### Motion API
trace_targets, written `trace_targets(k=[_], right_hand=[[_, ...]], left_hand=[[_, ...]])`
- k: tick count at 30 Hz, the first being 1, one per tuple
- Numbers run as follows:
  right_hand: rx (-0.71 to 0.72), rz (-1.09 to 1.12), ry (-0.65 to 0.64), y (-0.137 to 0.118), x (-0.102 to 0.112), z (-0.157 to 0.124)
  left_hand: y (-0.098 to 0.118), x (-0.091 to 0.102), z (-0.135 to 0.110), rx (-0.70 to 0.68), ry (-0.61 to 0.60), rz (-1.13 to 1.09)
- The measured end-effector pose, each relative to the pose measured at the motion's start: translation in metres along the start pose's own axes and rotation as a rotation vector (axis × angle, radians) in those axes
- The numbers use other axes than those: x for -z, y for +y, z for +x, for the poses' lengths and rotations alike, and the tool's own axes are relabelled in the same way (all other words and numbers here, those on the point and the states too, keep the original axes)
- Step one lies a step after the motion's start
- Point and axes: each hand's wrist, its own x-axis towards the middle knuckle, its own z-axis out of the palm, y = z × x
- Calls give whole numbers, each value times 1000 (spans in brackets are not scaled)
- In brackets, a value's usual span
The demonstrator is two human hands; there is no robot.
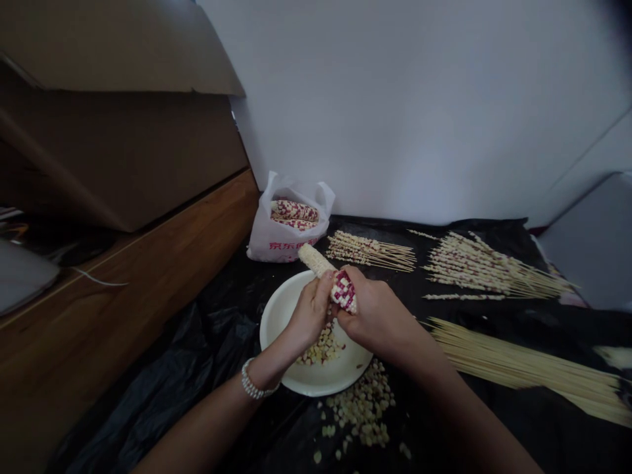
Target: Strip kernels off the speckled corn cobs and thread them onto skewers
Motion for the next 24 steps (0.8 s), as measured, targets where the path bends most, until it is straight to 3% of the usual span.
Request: trace_targets(k=[9, 20, 24], right_hand=[[6, -35, 25, 3, 3, 0], [16, 40, 24, 8, 3, 2], [5, 30, 17, 9, 5, 2]], left_hand=[[2, -5, 0, 242, -34, -324], [0, -6, -1, 178, -52, -288], [0, -2, 0, 190, -195, -375]])
